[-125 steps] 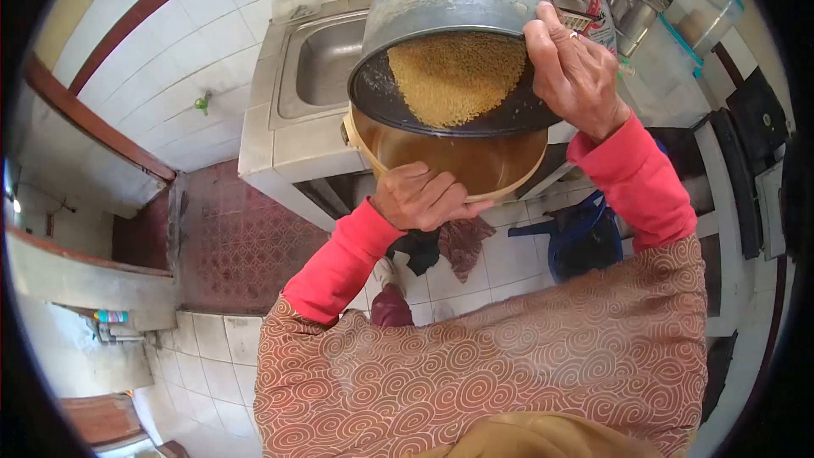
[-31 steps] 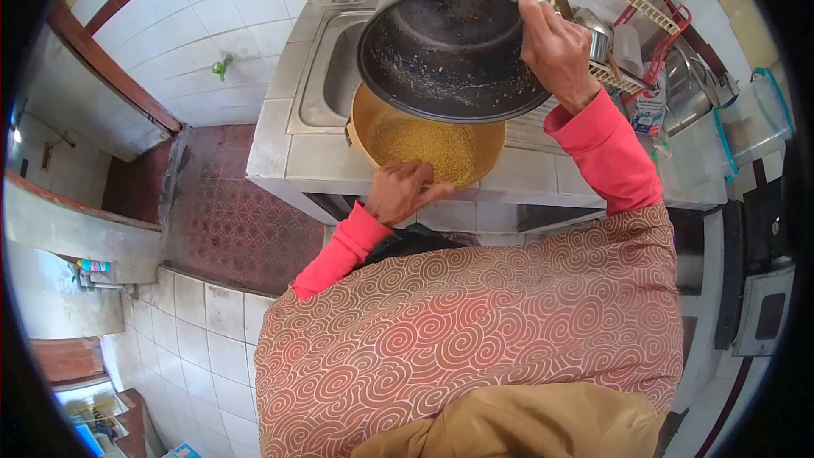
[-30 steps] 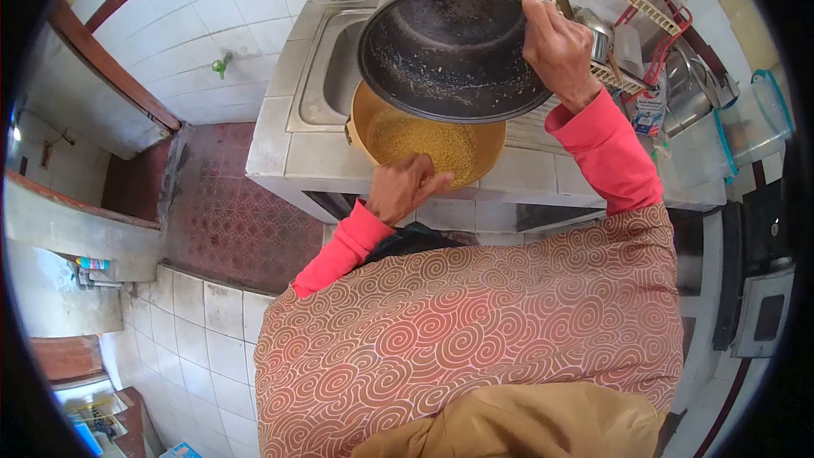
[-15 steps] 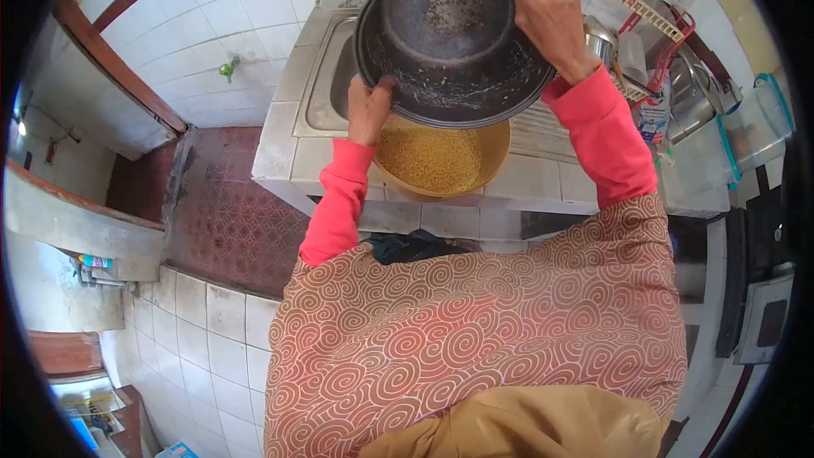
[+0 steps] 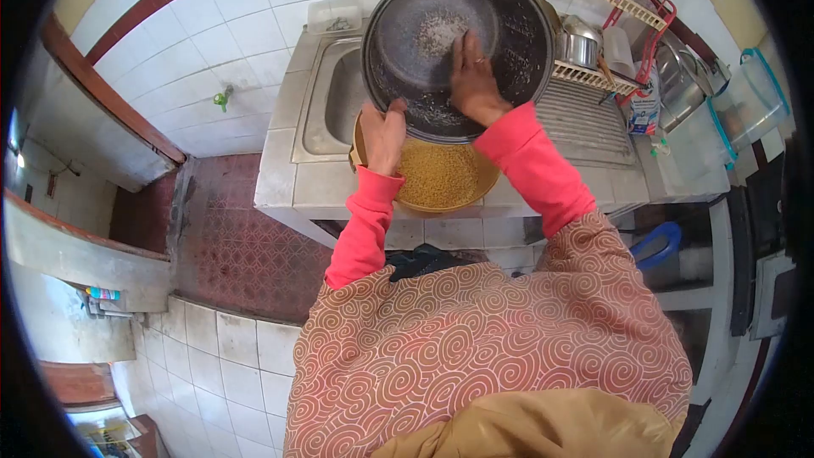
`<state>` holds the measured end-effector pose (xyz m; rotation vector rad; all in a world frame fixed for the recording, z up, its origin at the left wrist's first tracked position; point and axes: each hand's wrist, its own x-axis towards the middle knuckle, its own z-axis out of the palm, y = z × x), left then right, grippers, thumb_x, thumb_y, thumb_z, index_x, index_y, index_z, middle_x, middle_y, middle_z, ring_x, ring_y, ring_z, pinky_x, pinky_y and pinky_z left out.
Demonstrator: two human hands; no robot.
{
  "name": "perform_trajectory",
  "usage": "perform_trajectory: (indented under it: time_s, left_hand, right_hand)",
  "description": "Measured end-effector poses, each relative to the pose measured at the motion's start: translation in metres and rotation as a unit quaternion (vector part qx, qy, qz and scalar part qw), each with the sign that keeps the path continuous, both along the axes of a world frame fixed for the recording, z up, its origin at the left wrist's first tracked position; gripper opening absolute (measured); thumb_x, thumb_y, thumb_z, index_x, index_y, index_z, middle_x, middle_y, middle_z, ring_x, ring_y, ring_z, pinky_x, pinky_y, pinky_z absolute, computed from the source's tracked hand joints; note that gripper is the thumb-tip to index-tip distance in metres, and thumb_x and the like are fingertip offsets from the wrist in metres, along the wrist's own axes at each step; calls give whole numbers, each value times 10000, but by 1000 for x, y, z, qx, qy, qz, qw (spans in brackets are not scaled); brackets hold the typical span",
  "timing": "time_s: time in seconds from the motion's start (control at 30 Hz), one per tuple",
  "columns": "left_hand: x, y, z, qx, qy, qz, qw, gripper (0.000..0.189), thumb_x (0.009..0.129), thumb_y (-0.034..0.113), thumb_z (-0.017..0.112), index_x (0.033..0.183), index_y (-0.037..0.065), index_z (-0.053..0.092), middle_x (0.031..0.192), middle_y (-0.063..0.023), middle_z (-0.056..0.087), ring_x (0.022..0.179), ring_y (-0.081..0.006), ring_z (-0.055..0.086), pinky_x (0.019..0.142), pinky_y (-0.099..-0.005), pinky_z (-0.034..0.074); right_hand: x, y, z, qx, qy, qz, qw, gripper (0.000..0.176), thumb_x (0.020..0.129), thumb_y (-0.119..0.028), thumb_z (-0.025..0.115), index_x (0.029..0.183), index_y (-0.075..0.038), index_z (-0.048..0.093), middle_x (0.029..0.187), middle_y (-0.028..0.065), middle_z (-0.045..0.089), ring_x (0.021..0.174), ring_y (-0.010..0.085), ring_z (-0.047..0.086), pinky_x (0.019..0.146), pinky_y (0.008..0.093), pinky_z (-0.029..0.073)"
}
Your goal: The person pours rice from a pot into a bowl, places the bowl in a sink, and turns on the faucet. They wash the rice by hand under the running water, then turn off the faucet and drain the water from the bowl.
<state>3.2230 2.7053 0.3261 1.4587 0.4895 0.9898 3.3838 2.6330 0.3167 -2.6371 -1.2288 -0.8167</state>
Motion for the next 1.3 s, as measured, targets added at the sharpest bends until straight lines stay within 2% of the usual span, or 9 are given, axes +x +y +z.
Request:
perform_trajectory:
  time_s: [0.13, 0.23, 0.43, 0.53, 0.73, 0.83, 1.03, 1.13, 1.3]
  left_hand:
    - [-3, 0, 6, -21, -24, -9, 999, 235, 694, 87, 490, 858, -65, 564, 772, -101, 612, 702, -150, 532, 666, -284, 406]
    - [3, 8, -4, -52, -37, -22, 998, 227, 696, 89, 494, 846, -66, 565, 739, -119, 609, 679, -155, 539, 655, -287, 408]
    - [-5, 8, -2, 68, 34, -3, 997, 219, 698, 70, 497, 866, -46, 576, 767, -49, 597, 663, -135, 520, 625, -268, 409]
    - [-5, 8, -4, 29, -6, -4, 1000, 240, 694, 84, 499, 877, -54, 571, 780, -45, 599, 682, -130, 519, 641, -265, 405]
    - [-3, 4, -5, 77, 3, 20, 997, 214, 701, 101, 496, 841, -48, 556, 745, -176, 598, 711, -295, 569, 655, -345, 413]
    - [-7, 2, 0, 84, 29, 16, 996, 267, 686, 108, 512, 882, -66, 564, 803, -81, 615, 733, -158, 533, 692, -279, 404]
    - [-4, 3, -2, 93, -1, 27, 995, 247, 693, 89, 506, 878, -62, 572, 809, -87, 622, 735, -142, 534, 681, -274, 406]
    - [-8, 2, 4, 75, 14, 21, 997, 211, 710, 110, 490, 839, -47, 548, 745, -193, 590, 705, -306, 565, 637, -348, 405]
    - [-10, 5, 1, 88, 7, 24, 996, 222, 723, 72, 492, 888, -60, 560, 803, -82, 617, 737, -146, 530, 686, -273, 402]
  right_hand:
    - [-29, -14, 41, -146, 364, 113, 913, 577, 677, -23, 507, 1214, 70, 319, 1266, 263, 288, 1102, 382, 388, 956, 384, 298]
    - [-27, -15, 31, 93, 20, 159, 983, 477, 663, -25, 526, 1108, 108, 419, 1219, 305, 328, 1050, 418, 430, 919, 429, 325]
    - [-25, -7, 31, -65, 247, 103, 961, 649, 631, -20, 577, 1200, 112, 294, 1323, 279, 129, 1088, 410, 398, 930, 473, 301]
    - [-29, -11, 39, 94, -13, 138, 986, 628, 649, -36, 576, 1196, 113, 306, 1274, 292, 244, 1141, 411, 336, 930, 457, 310]
    - [-41, -3, 30, 41, 126, 70, 989, 689, 613, -76, 626, 1179, 151, 305, 1249, 341, 240, 1149, 386, 343, 939, 475, 284]
    - [-37, -4, 25, 59, 25, 60, 996, 627, 636, -46, 576, 1184, 116, 318, 1242, 307, 291, 1114, 434, 350, 918, 456, 310]
    - [-39, -12, 36, 54, 86, 112, 988, 611, 620, -26, 571, 1182, 72, 354, 1236, 285, 318, 1050, 416, 417, 886, 436, 342]
    - [-45, -13, 50, 18, 296, 82, 952, 554, 612, -14, 562, 1138, 66, 408, 1181, 273, 388, 1002, 416, 448, 874, 427, 347]
    - [-52, -29, 59, 18, -63, 23, 998, 489, 647, -138, 599, 1079, 59, 486, 1085, 245, 484, 1001, 366, 455, 965, 460, 224]
